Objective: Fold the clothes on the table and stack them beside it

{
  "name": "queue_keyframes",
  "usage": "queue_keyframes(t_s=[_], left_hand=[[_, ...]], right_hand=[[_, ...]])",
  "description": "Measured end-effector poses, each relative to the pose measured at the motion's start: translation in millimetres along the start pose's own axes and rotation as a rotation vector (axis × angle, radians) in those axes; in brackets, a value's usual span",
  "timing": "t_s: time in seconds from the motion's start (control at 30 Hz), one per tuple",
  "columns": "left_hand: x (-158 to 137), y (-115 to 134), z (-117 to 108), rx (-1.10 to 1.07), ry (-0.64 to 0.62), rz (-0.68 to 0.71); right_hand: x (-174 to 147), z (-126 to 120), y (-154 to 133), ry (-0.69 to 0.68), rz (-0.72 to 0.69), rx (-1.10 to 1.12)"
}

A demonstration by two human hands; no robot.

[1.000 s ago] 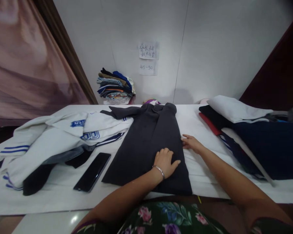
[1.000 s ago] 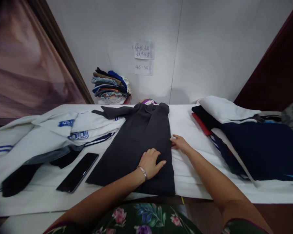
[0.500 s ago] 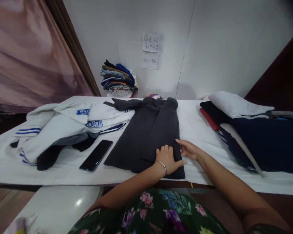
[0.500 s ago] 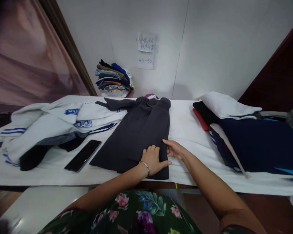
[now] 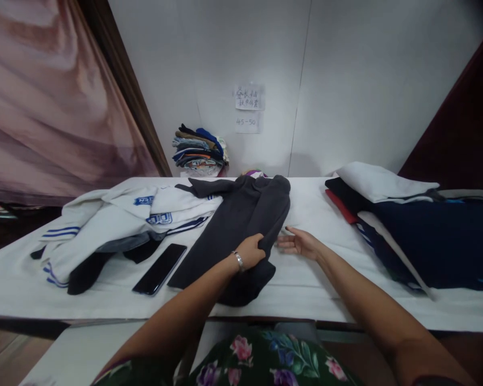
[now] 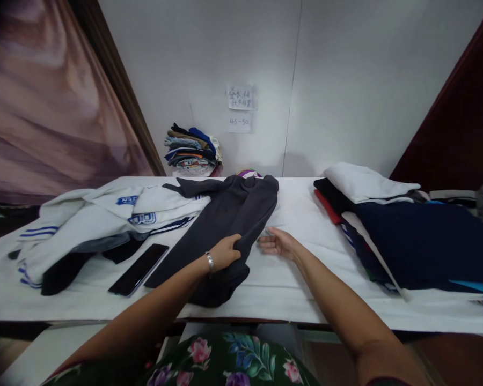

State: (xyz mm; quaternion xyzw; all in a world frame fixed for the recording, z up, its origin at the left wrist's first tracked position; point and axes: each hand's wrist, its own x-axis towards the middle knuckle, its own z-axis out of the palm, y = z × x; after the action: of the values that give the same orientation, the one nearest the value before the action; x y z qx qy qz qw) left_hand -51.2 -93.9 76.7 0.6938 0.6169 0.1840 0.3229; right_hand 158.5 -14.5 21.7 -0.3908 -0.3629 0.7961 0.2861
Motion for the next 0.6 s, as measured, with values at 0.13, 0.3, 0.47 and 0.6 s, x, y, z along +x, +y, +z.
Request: queue_keyframes(t_s=[0.13, 0.3, 0.47, 0.6], left_hand=[[-23.6, 3.2, -42.7, 0.016, -0.009, 0.053], [-47.1, -7.5, -59.5, 0.147, -0.011, 0.079], [-55.4, -21.4, -43.4, 0.187, -0.095, 0.063], [-57.3, -22.1, -44.3, 0.141, -0.177, 0.039]], right_hand=[[42.0, -11.5, -27.3, 0.123, -0.063, 0.102], [99.1, -19.8, -60.9, 0.25, -0.14, 0.134], [151.0, -36.5, -92.8, 0.33, -0.181, 0.123], [183.8, -55.2, -106.4, 0.41, -0.159, 0.061]])
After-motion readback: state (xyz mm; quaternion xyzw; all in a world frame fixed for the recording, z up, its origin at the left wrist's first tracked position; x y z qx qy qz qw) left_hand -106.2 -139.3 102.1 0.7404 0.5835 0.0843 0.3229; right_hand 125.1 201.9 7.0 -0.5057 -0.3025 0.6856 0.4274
